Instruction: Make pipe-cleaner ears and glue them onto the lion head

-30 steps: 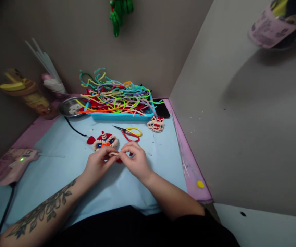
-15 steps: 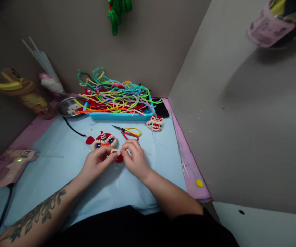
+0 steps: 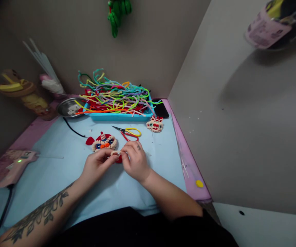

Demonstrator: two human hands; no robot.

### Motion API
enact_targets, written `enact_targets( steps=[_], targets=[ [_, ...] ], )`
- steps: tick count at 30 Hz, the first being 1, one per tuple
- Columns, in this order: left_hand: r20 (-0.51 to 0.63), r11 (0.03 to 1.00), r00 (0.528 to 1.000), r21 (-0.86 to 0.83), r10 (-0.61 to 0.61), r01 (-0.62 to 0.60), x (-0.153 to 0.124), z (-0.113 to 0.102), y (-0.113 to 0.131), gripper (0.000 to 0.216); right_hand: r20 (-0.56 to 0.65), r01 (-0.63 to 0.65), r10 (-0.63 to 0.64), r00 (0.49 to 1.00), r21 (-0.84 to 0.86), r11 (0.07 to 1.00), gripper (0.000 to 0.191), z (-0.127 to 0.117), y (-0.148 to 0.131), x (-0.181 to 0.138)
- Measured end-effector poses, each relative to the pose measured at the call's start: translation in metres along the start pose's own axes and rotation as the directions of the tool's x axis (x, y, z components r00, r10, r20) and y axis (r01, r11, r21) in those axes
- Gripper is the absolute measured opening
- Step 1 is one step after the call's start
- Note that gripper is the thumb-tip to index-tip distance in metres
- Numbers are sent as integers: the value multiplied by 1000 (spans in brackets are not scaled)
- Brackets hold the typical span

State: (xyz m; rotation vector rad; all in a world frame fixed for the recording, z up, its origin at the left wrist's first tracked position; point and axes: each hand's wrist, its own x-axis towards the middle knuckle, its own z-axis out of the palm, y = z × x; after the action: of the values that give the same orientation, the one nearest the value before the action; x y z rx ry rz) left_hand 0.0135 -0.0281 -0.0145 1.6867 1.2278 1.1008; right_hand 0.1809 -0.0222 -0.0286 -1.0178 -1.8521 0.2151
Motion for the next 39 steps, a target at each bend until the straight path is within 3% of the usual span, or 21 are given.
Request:
enact_targets(
  steps=[8, 21, 28, 33, 39],
  targets=[
    [26, 1000, 1000, 24, 14, -15, 0, -1, 1, 14, 50, -13, 10, 999, 47, 999, 12, 0, -1, 0],
    [96, 958, 977, -201, -191, 207, 4, 3, -1, 19, 105, -102, 89, 990, 120, 988, 12, 1, 4, 1],
    [130, 935, 961, -233, -243, 268, 9, -4, 2, 22, 119, -130, 114, 986, 138, 982, 11, -1, 6, 3],
    [126, 906, 947, -280, -295, 319, 10, -4, -3, 25, 116, -210, 189, 975, 218, 953, 7, 0, 6, 3],
    [124, 903, 945, -281, -301, 325, 8, 0, -1, 23, 179, -306, 262, 948, 290, 907, 16, 1, 4, 2]
  ],
)
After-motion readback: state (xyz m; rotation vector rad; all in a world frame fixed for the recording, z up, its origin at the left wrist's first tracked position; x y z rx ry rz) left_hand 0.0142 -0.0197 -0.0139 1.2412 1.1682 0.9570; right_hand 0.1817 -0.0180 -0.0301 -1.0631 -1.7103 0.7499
